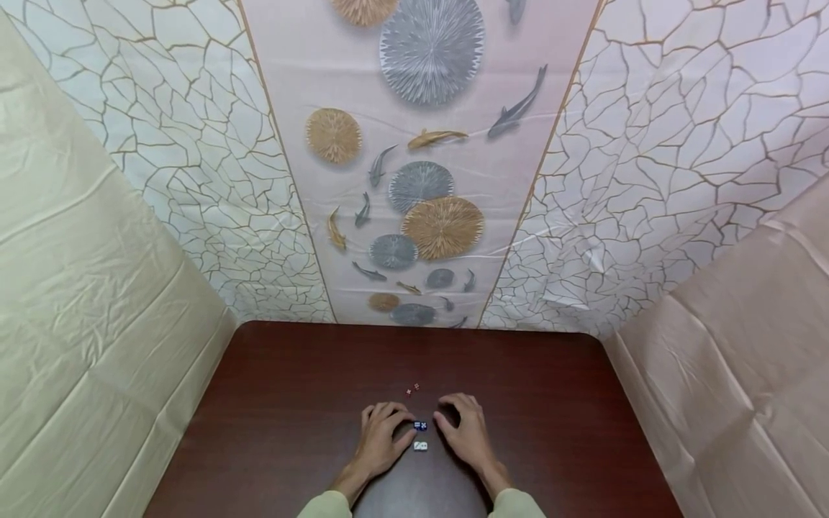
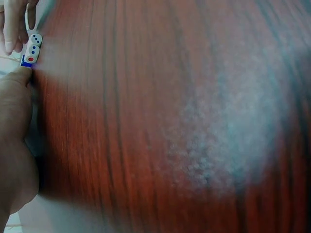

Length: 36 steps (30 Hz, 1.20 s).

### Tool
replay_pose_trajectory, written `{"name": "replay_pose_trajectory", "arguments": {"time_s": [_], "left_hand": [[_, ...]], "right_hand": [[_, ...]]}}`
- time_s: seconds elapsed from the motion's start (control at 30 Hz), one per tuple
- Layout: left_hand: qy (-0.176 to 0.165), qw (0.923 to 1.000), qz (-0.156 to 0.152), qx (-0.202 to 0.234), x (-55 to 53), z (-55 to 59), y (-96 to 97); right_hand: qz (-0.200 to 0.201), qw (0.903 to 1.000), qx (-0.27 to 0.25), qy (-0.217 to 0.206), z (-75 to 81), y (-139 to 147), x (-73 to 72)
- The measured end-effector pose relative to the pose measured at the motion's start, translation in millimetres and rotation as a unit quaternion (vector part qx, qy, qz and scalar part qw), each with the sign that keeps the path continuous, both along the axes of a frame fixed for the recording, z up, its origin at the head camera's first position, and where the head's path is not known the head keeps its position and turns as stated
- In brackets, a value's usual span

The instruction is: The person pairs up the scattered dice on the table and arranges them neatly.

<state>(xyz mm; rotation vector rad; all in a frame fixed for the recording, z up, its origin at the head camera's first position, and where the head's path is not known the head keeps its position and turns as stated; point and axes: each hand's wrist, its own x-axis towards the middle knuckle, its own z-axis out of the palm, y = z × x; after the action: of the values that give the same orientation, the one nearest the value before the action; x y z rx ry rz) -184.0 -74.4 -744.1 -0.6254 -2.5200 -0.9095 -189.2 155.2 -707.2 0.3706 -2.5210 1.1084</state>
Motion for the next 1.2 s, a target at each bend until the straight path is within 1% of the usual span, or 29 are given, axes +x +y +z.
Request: {"name": "replay_pose_trajectory", "arguments": {"time_s": [0.07,0.17,0.27,0.43,0.5,0.67,0.8,0.9,1.03,1.2], "left_hand": [[-0.008,1.0,-0.001,0.002,0.2,1.0,0.2],[-0.014,0.9999,-0.001,0.002,0.5,2.7,0.8],[-0.017,0.9998,-0.002,0.0,1.0,3.7,1.3],[-0.024,0.9997,0.002,-0.002,2.6,4.6,0.9],[-0.025,0.9997,0.004,-0.001,3.3,4.7,0.4],[-0.027,0.9996,0.004,0.001,4.8,4.1,-1.3],[-0.034,0.9994,0.007,-0.003,4.9,4.2,-1.9],[-0.039,0.9992,0.009,-0.007,4.3,5.1,-1.8],[-0.044,0.999,0.008,-0.005,3.7,6.4,-1.8],[-0.048,0.9988,0.008,-0.002,2.1,7.4,-1.9]], "right_hand": [[0.01,0.9998,0.012,-0.007,4.2,1.3,-5.8],[0.024,0.9989,0.037,-0.016,10.4,2.2,-14.9],[0.037,0.9972,0.056,-0.033,16.5,2.2,-23.7],[0.057,0.9918,0.071,-0.09,26.0,-0.8,-36.6],[0.063,0.9892,0.078,-0.107,28.3,-3.2,-41.0],[0.073,0.9842,0.1,-0.126,29.7,-11.2,-49.8],[0.082,0.9803,0.102,-0.148,30.2,-17.9,-56.1],[0.09,0.9782,0.102,-0.157,30.8,-21.8,-60.1],[0.098,0.9759,0.108,-0.163,30.8,-25.8,-63.0],[0.092,0.9743,0.127,-0.162,29.4,-28.5,-66.2]]}}
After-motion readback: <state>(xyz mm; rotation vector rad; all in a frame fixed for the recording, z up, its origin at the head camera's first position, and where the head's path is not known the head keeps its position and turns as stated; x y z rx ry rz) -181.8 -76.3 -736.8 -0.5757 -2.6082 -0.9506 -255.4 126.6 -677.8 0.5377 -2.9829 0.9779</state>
